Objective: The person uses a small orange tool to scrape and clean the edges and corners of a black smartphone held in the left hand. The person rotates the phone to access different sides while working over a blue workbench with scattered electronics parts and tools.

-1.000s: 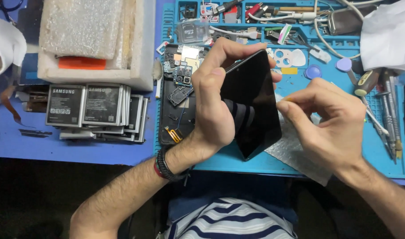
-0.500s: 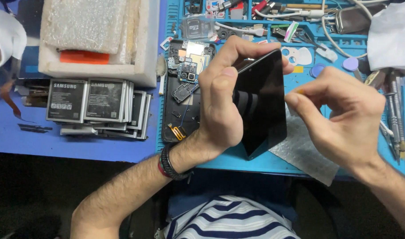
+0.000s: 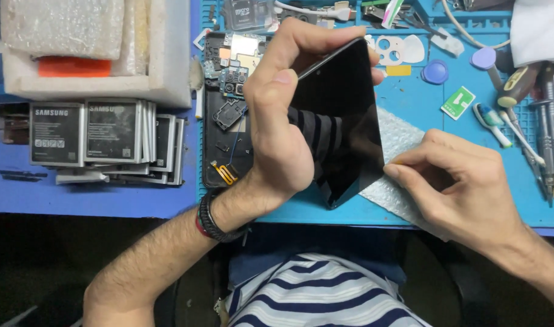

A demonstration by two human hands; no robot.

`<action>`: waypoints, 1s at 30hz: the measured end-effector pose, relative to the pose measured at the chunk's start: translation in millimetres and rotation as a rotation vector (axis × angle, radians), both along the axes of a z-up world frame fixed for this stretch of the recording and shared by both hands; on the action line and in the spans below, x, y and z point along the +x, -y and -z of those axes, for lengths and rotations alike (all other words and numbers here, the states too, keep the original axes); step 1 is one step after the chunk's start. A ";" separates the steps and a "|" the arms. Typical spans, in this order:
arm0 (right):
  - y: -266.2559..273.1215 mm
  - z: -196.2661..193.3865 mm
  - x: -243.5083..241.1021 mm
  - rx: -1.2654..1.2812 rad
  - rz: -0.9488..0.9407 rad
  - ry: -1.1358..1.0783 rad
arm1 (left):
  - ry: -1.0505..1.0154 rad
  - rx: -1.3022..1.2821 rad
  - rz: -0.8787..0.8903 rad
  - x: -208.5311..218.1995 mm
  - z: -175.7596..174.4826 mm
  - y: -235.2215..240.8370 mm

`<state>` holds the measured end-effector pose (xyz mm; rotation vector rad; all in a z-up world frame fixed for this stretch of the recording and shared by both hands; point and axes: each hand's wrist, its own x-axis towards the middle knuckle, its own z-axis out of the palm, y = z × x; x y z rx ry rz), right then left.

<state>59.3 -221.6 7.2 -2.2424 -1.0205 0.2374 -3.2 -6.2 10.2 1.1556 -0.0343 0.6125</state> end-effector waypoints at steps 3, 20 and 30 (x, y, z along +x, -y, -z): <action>-1.3 0.9 -1.7 0.058 0.005 -0.001 | 0.003 -0.036 0.005 1.5 0.2 1.2; -25.4 -0.8 6.1 0.282 0.033 0.106 | -0.024 -0.016 -0.009 0.5 -2.2 2.1; -64.1 -33.4 20.2 0.434 0.060 0.160 | -0.071 0.195 -0.101 -5.6 -7.0 1.3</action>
